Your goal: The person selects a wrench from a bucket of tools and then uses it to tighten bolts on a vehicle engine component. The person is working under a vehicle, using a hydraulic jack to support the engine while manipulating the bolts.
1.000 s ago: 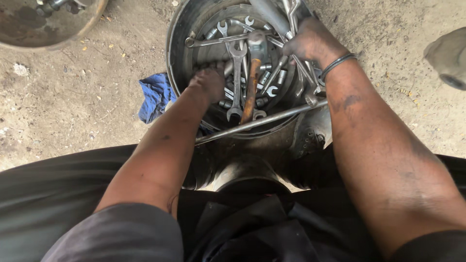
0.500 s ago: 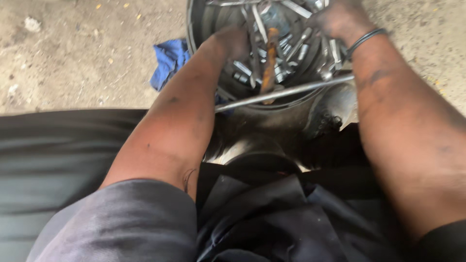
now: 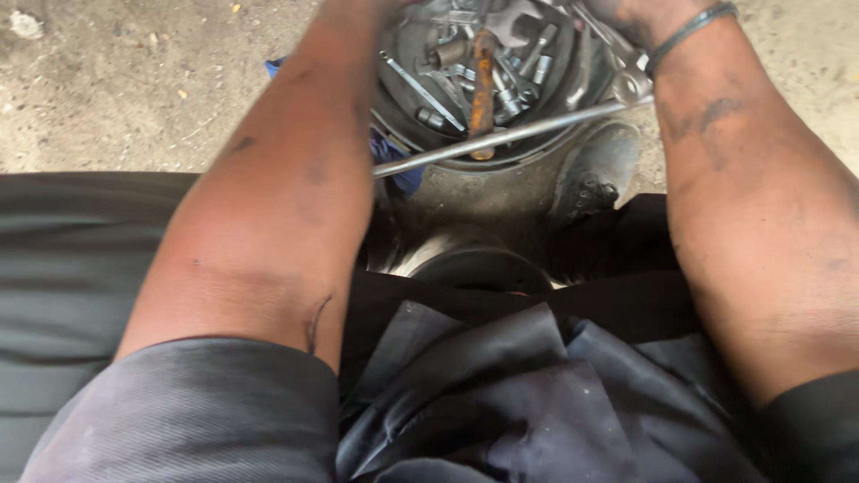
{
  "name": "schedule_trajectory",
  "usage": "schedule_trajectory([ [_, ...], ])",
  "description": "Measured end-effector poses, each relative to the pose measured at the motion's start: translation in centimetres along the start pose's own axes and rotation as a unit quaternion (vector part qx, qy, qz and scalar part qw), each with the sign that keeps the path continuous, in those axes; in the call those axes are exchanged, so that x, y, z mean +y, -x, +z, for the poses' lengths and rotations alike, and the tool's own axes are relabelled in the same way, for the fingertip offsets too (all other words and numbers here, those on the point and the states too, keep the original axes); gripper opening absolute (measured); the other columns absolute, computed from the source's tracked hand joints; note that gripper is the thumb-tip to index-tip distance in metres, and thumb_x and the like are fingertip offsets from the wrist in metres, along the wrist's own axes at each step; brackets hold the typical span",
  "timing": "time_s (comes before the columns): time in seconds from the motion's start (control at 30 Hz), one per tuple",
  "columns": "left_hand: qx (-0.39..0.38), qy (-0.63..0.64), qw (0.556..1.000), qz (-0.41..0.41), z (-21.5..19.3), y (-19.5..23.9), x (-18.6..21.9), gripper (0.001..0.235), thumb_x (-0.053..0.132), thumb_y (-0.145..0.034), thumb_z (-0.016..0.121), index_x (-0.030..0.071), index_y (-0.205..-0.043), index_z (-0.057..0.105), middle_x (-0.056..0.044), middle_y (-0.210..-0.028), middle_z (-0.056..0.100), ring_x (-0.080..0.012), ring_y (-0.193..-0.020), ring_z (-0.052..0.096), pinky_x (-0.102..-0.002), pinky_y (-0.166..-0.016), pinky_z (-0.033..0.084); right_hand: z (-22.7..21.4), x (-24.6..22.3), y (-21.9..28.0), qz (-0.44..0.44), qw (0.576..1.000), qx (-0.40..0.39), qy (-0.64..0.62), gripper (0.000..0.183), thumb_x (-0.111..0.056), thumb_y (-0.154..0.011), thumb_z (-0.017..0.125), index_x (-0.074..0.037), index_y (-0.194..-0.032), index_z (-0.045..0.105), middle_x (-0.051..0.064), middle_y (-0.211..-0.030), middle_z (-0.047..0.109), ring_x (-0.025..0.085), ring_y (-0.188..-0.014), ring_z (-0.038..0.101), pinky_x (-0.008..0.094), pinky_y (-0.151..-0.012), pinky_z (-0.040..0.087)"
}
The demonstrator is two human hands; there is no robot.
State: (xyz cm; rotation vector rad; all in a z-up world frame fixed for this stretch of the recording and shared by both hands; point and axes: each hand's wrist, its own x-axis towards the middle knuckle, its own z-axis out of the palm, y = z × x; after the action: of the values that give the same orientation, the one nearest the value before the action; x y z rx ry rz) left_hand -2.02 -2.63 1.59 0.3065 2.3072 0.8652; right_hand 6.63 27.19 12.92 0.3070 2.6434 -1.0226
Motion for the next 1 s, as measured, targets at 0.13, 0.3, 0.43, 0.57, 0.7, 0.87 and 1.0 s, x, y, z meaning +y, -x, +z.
schedule_trajectory([
  [0.13,0.013,0.098,0.995,-0.020,-3.3,0.2,2.0,0.027,0.031,-0.088,0.077,0.005,-0.092,0.075,-0.005,-0.077,0.072,-0.0179,-0.067,0.067,-0.037,-0.057,0.053,-2.0,-2.5,0.6,-0.056,0.988,0.049,-0.139,0.024,-0.010,-0.084,0.066,-0.006,-0.108,0.069,0.006,-0.085,0.072,0.019,-0.070,0.069,0.036,-0.061,0.057],
  [0.3,0.149,0.220,0.964,-0.011,-6.8,1.6,1.0,0.023,0.024,-0.089,0.077,0.002,-0.084,0.075,-0.003,-0.070,0.072,-0.0143,-0.058,0.066,-0.032,-0.049,0.050,-1.5,-5.7,-1.5,-0.116,0.941,0.029,-0.317,0.032,0.000,-0.078,0.065,-0.007,-0.109,0.066,0.004,-0.085,0.072,0.016,-0.069,0.071,0.032,-0.058,0.059],
  [0.43,0.281,0.353,0.892,-0.022,-8.5,2.5,-0.2,0.007,0.009,-0.087,0.067,0.005,-0.082,0.070,-0.007,-0.068,0.071,-0.0134,-0.052,0.067,-0.029,-0.042,0.049,1.6,-6.3,-3.8,-0.057,0.931,-0.007,-0.360,0.040,0.007,-0.072,0.064,-0.007,-0.110,0.064,0.002,-0.085,0.073,0.014,-0.068,0.073,0.029,-0.055,0.061],
  [0.57,0.423,0.266,0.866,0.017,-9.2,2.2,-1.6,0.018,0.008,-0.090,0.061,0.002,-0.076,0.071,-0.012,-0.069,0.075,-0.0115,-0.053,0.074,-0.028,-0.048,0.061,4.6,-5.0,-4.8,0.089,0.975,-0.044,-0.199,0.018,0.001,-0.083,0.071,0.002,-0.101,0.070,0.011,-0.082,0.074,0.023,-0.070,0.077,0.032,-0.057,0.064],
  [0.7,0.468,0.142,0.872,0.021,-8.1,0.1,-1.6,0.020,0.013,-0.089,0.062,0.002,-0.079,0.074,-0.019,-0.075,0.076,-0.0256,-0.065,0.076,-0.038,-0.058,0.061,4.3,-4.2,-5.9,0.087,0.994,-0.045,-0.041,0.007,-0.010,-0.088,0.070,-0.007,-0.091,0.075,0.008,-0.084,0.077,0.016,-0.069,0.075,0.032,-0.057,0.060],
  [0.87,0.409,-0.028,0.906,0.103,-5.2,-2.0,2.2,0.023,0.025,-0.089,0.067,0.005,-0.088,0.077,-0.023,-0.089,0.074,-0.0431,-0.086,0.072,-0.050,-0.079,0.058,2.3,1.1,-10.2,0.053,0.982,0.093,-0.152,0.015,-0.010,-0.095,0.061,0.001,-0.096,0.072,0.020,-0.091,0.076,0.024,-0.073,0.074,0.035,-0.063,0.058],
  [1.0,0.330,-0.085,0.939,0.052,-3.0,-0.9,4.9,0.029,0.035,-0.093,0.067,0.007,-0.099,0.075,-0.024,-0.099,0.072,-0.0435,-0.097,0.068,-0.053,-0.087,0.053,4.5,6.9,-13.1,-0.075,0.980,0.185,0.000,0.030,-0.019,-0.088,0.065,0.005,-0.104,0.072,0.029,-0.105,0.069,0.043,-0.100,0.068,0.046,-0.087,0.054],
])
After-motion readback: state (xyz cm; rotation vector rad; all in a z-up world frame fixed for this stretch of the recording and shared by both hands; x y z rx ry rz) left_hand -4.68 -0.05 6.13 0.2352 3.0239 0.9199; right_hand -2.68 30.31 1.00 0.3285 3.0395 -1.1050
